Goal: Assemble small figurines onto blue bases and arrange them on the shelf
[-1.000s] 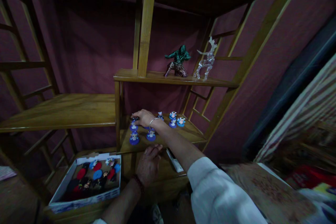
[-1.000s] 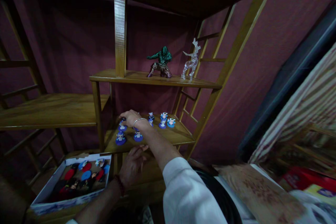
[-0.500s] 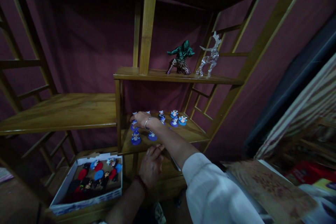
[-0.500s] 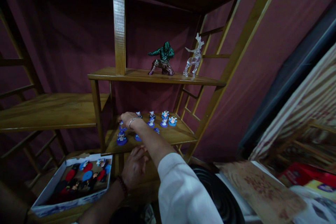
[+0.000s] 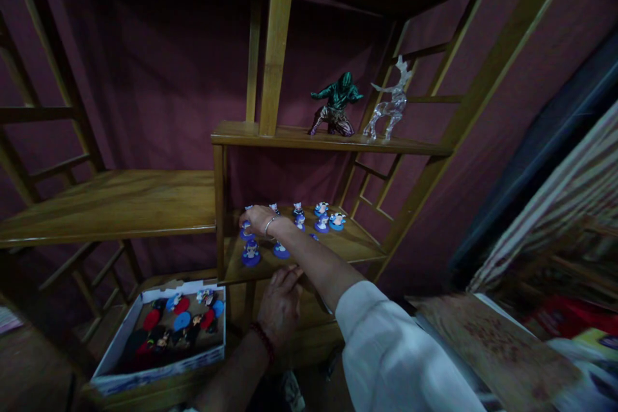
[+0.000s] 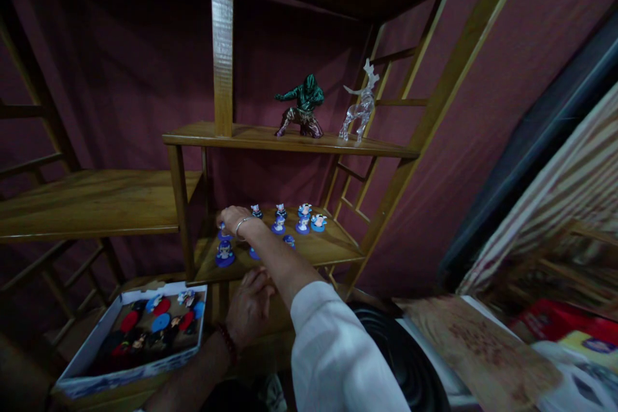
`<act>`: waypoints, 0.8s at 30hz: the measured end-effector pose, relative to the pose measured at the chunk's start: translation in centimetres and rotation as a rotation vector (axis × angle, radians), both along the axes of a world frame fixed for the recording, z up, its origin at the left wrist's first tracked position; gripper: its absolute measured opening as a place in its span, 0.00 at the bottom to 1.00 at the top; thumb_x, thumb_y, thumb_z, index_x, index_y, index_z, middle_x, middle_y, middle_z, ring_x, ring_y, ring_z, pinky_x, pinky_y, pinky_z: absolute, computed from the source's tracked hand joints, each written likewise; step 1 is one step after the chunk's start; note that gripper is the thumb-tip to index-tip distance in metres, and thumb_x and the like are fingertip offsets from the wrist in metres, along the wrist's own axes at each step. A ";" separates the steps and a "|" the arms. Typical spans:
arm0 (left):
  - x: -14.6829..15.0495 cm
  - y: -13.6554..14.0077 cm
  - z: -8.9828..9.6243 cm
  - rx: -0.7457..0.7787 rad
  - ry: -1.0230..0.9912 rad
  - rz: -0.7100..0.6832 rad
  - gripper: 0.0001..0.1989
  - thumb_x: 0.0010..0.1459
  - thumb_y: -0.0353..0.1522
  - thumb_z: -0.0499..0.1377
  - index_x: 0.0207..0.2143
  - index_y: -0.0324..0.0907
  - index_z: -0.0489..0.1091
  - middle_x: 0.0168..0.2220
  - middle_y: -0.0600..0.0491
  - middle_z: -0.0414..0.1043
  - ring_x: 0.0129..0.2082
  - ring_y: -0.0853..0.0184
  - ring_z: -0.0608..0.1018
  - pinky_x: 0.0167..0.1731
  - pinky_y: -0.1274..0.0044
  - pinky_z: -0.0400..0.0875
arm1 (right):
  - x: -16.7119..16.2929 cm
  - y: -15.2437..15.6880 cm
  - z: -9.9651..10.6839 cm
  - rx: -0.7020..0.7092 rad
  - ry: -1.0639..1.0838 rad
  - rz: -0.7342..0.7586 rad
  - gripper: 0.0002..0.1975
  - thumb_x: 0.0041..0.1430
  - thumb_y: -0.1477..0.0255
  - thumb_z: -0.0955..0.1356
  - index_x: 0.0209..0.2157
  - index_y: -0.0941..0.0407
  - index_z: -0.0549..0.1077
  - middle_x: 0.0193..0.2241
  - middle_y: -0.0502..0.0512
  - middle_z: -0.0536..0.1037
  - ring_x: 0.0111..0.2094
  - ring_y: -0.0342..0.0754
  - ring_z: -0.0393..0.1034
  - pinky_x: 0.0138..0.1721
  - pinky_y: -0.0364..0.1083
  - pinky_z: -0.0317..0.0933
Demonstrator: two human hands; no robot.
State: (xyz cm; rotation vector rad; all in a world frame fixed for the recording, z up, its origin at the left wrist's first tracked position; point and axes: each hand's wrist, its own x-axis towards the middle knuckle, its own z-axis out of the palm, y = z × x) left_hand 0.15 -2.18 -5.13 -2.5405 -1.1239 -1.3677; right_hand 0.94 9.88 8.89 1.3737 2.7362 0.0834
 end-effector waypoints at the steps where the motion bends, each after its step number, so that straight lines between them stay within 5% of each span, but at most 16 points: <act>1: 0.0 0.0 0.1 -0.005 0.004 0.000 0.13 0.48 0.20 0.49 0.28 0.40 0.70 0.43 0.49 0.69 0.48 0.62 0.64 0.44 0.67 0.65 | -0.1 0.0 0.0 0.000 0.004 -0.001 0.15 0.46 0.68 0.68 0.40 0.48 0.73 0.39 0.51 0.76 0.41 0.48 0.69 0.34 0.40 0.60; 15: -0.1 -0.2 0.4 -0.057 0.012 -0.032 0.12 0.48 0.20 0.50 0.29 0.39 0.70 0.45 0.49 0.68 0.49 0.62 0.63 0.48 0.67 0.63 | -0.5 0.6 -0.5 -0.016 0.045 0.009 0.19 0.45 0.67 0.68 0.42 0.48 0.71 0.41 0.52 0.75 0.43 0.49 0.68 0.37 0.41 0.60; 24: -0.2 -0.3 0.3 -0.054 0.021 -0.030 0.12 0.47 0.19 0.50 0.25 0.39 0.70 0.49 0.49 0.66 0.50 0.62 0.63 0.48 0.65 0.64 | 3.3 1.1 1.6 -0.011 0.208 -0.026 0.21 0.46 0.69 0.69 0.45 0.51 0.70 0.42 0.48 0.74 0.42 0.43 0.68 0.39 0.36 0.58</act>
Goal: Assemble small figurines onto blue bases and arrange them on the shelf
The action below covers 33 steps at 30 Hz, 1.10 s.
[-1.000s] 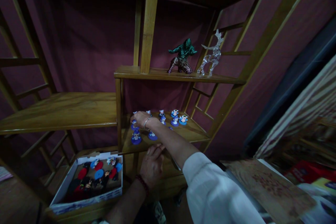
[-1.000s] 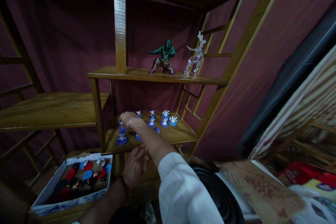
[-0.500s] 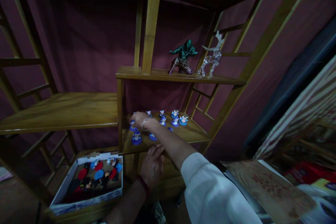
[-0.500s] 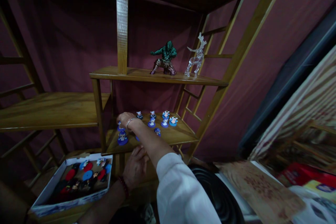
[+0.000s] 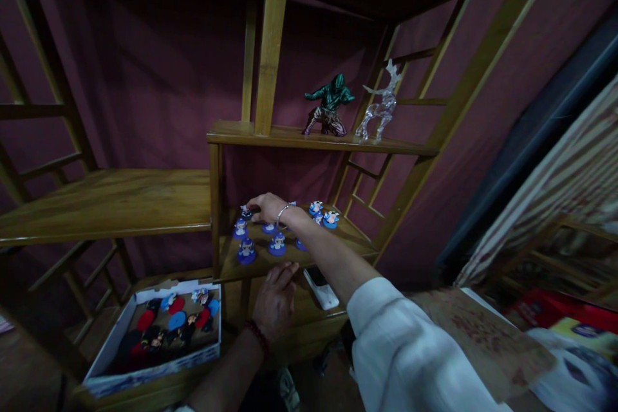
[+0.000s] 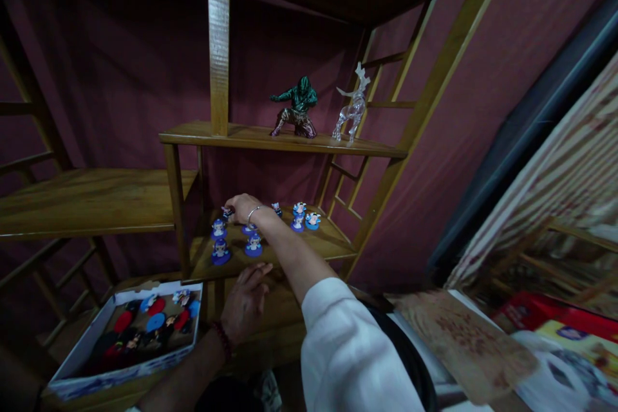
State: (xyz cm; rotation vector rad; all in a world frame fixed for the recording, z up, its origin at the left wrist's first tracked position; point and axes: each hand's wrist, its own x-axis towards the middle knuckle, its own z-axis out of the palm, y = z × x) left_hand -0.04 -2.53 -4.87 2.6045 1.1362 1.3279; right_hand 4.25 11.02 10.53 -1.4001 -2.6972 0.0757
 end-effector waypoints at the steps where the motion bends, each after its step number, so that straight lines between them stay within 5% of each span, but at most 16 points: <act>1: 0.0 0.0 0.0 -0.005 -0.001 0.004 0.12 0.47 0.19 0.49 0.25 0.39 0.70 0.49 0.49 0.67 0.50 0.62 0.63 0.48 0.65 0.64 | 0.5 0.0 0.2 -0.002 -0.003 -0.012 0.20 0.46 0.70 0.69 0.44 0.51 0.70 0.42 0.48 0.74 0.42 0.43 0.68 0.39 0.36 0.58; 13: -0.1 0.0 0.1 0.008 -0.006 -0.028 0.13 0.46 0.18 0.49 0.27 0.40 0.70 0.49 0.48 0.65 0.51 0.62 0.63 0.47 0.64 0.64 | 2.8 -0.3 -1.1 -0.021 -0.213 -0.093 0.22 0.42 0.66 0.69 0.43 0.48 0.71 0.43 0.49 0.74 0.42 0.46 0.68 0.37 0.39 0.58; 33: -0.1 0.1 -0.2 0.025 -0.004 -0.025 0.14 0.48 0.19 0.49 0.32 0.39 0.71 0.50 0.48 0.65 0.51 0.62 0.62 0.48 0.66 0.64 | 2.2 -0.1 -1.9 0.009 -0.177 -0.131 0.15 0.42 0.70 0.68 0.37 0.50 0.74 0.37 0.50 0.76 0.37 0.47 0.70 0.30 0.38 0.57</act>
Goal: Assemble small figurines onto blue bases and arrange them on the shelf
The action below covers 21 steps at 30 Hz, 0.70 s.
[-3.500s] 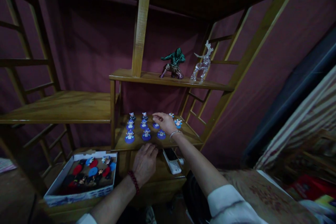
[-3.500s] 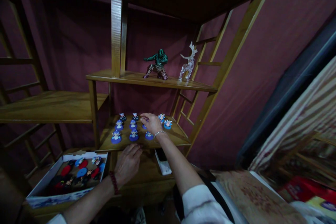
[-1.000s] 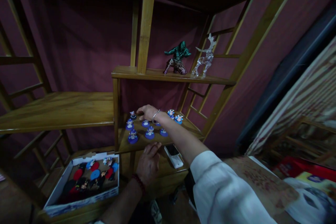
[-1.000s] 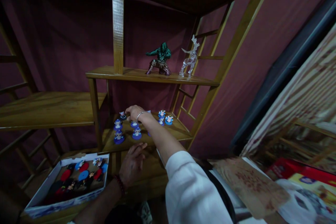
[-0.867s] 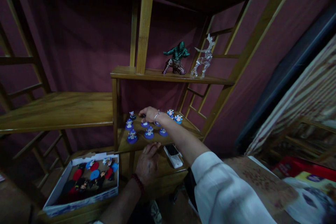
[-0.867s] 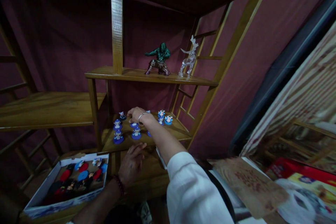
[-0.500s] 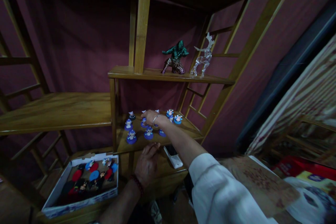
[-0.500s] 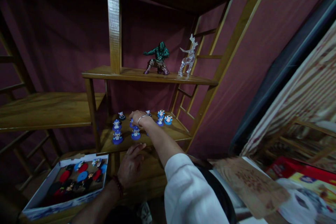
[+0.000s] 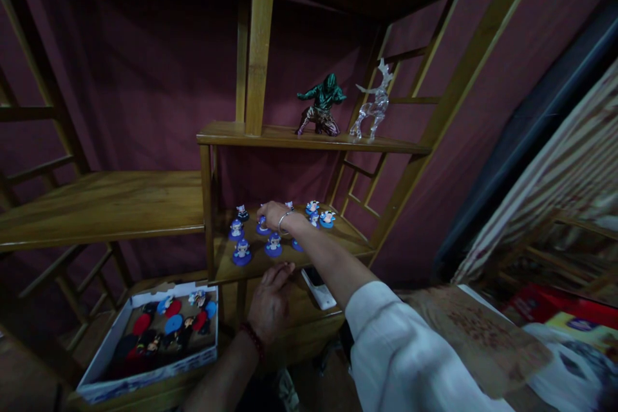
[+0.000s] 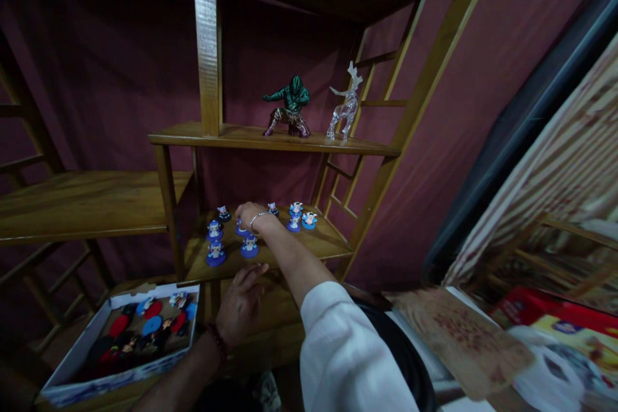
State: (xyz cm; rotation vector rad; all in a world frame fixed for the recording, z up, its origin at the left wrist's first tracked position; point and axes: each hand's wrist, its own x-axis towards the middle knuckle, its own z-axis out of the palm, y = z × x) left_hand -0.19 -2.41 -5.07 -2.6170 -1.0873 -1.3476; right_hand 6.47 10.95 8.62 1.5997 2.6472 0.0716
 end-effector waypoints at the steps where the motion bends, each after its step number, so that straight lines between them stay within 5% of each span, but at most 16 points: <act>1: 0.0 0.0 0.0 0.000 0.002 0.002 0.14 0.48 0.19 0.49 0.31 0.39 0.71 0.50 0.48 0.65 0.51 0.62 0.62 0.48 0.66 0.64 | -0.1 -0.1 0.0 0.005 -0.005 -0.001 0.15 0.42 0.71 0.68 0.37 0.50 0.74 0.37 0.50 0.76 0.37 0.47 0.70 0.30 0.38 0.57; 21: 0.2 -0.2 0.4 0.018 0.017 0.027 0.15 0.48 0.18 0.48 0.31 0.38 0.71 0.48 0.48 0.66 0.50 0.61 0.63 0.47 0.65 0.66 | -0.8 -0.5 0.3 -0.034 0.012 -0.041 0.17 0.42 0.70 0.68 0.38 0.48 0.73 0.37 0.49 0.76 0.36 0.45 0.70 0.29 0.38 0.57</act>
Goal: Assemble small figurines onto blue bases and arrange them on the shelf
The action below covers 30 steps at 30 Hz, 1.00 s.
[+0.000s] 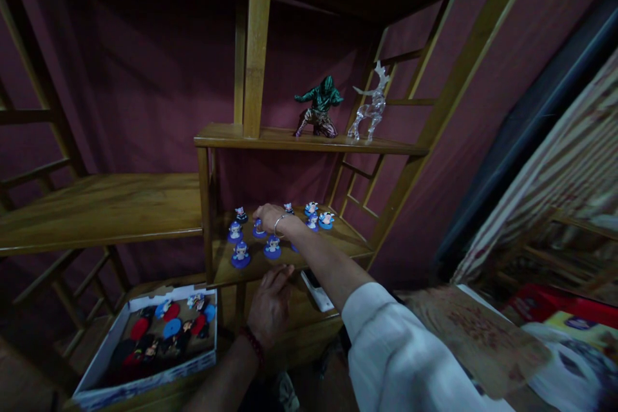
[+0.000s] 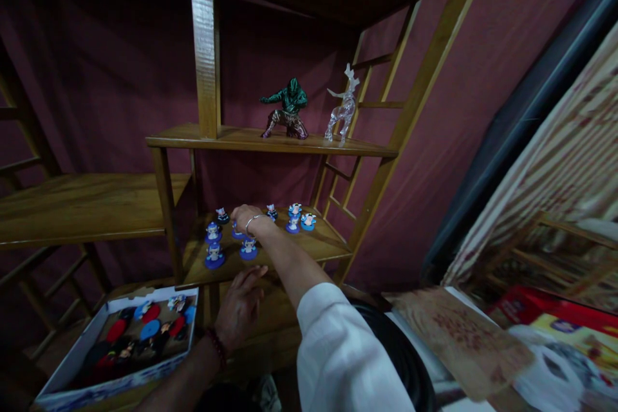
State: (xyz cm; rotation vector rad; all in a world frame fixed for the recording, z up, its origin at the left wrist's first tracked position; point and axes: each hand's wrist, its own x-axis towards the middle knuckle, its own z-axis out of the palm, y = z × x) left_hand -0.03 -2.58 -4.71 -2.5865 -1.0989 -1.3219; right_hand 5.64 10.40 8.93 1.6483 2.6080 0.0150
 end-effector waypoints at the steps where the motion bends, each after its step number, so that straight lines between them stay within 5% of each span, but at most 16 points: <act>1: 0.0 0.0 0.0 -0.001 -0.001 0.003 0.15 0.48 0.18 0.48 0.31 0.38 0.71 0.48 0.48 0.66 0.50 0.61 0.63 0.47 0.65 0.66 | 0.0 0.1 -0.1 -0.002 -0.011 -0.001 0.17 0.42 0.70 0.68 0.38 0.48 0.73 0.37 0.49 0.76 0.36 0.45 0.70 0.29 0.38 0.57; 10: -0.1 0.0 -0.3 -0.026 -0.011 -0.021 0.13 0.48 0.19 0.49 0.26 0.39 0.70 0.50 0.48 0.65 0.51 0.61 0.62 0.47 0.64 0.64 | 1.1 0.9 0.2 -0.007 0.103 0.085 0.21 0.46 0.61 0.67 0.44 0.49 0.69 0.42 0.48 0.74 0.39 0.45 0.69 0.34 0.38 0.59; 16: -0.1 0.1 -0.4 -0.011 -0.002 -0.028 0.12 0.47 0.18 0.49 0.27 0.39 0.69 0.50 0.49 0.64 0.51 0.61 0.62 0.47 0.64 0.64 | 3.0 1.0 1.5 0.042 0.157 0.023 0.14 0.52 0.67 0.63 0.42 0.50 0.72 0.40 0.49 0.75 0.41 0.44 0.68 0.38 0.37 0.58; 30: 0.2 -0.2 -0.3 0.015 0.004 0.021 0.12 0.48 0.19 0.51 0.28 0.40 0.70 0.48 0.49 0.66 0.49 0.61 0.63 0.45 0.64 0.65 | 6.7 2.2 2.2 0.107 0.151 -0.148 0.15 0.48 0.71 0.65 0.40 0.48 0.72 0.39 0.48 0.75 0.41 0.46 0.68 0.36 0.39 0.59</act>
